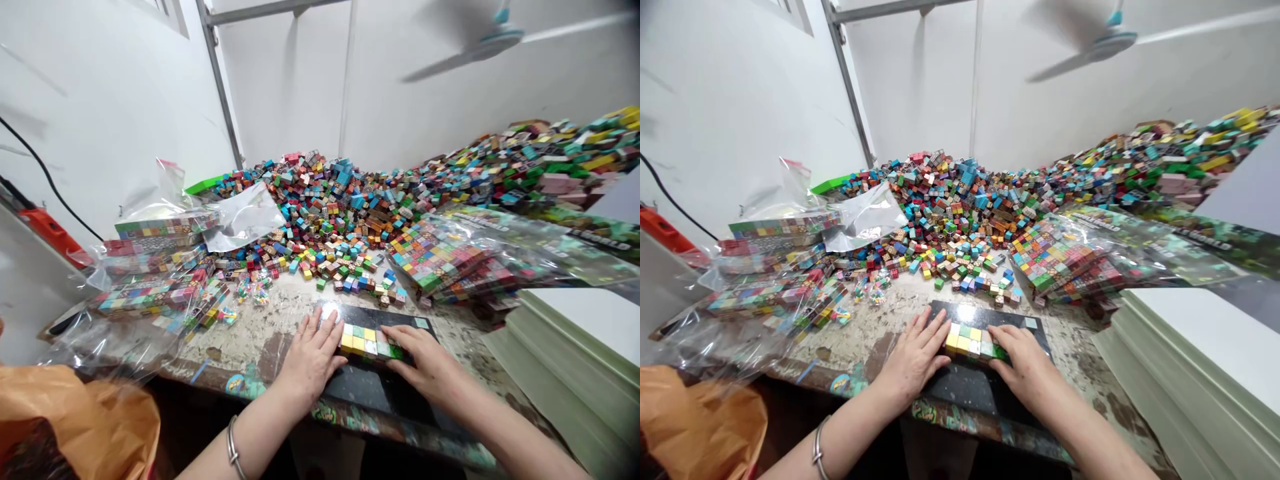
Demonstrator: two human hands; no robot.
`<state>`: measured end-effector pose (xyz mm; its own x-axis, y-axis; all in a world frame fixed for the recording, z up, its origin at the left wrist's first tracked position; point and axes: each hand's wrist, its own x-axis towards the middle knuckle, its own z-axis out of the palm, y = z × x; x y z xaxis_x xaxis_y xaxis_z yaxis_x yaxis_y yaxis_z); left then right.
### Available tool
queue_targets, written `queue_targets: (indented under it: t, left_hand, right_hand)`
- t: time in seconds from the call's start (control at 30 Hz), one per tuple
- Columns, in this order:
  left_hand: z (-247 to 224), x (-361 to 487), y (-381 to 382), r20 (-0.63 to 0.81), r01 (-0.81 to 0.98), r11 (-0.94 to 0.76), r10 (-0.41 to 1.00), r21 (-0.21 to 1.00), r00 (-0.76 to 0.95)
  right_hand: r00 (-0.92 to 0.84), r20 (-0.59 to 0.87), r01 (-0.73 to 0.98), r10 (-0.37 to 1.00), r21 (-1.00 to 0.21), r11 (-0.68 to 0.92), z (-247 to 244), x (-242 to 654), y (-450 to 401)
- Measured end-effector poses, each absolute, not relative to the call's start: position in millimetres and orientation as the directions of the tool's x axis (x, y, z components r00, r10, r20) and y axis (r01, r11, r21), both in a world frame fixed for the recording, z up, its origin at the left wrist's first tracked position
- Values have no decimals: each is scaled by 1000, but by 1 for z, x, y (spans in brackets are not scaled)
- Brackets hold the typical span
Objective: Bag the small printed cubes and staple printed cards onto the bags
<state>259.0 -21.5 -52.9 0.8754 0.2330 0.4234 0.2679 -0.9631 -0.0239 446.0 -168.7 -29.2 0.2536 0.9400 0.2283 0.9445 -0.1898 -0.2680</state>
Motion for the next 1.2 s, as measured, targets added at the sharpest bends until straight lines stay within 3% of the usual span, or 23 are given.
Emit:
queue_targets:
  t: [0.2, 0.33, 0.57, 0.73, 0.87, 1.0, 1.2]
  left_hand:
    - [-47, 260, -23, 446, 262, -961, 198, -87, 873]
    - [-47, 259, -23, 448, 250, -963, 183, -96, 875]
    - [-39, 267, -26, 436, 267, -962, 217, -56, 873]
    - [-32, 292, -32, 375, 118, -992, 92, -48, 923]
    - [-31, 312, -37, 312, 38, -999, 36, 0, 949]
    - [-29, 320, -43, 261, 28, -999, 37, 41, 965]
    - [-27, 319, -46, 244, 55, -998, 50, -16, 969]
  right_hand:
    - [106, 437, 971, 893, 147, -188, -48, 417, -166]
    - [69, 435, 957, 898, 224, -182, -61, 407, -163]
    - [130, 412, 963, 902, 162, -214, -49, 405, -167]
    - [212, 454, 957, 865, 84, -278, -45, 419, -176]
    - [381, 460, 919, 802, -94, -383, -57, 436, -199]
    - [548, 362, 836, 754, -277, -474, -69, 439, -223]
    - [509, 354, 858, 784, -283, -429, -81, 433, -222]
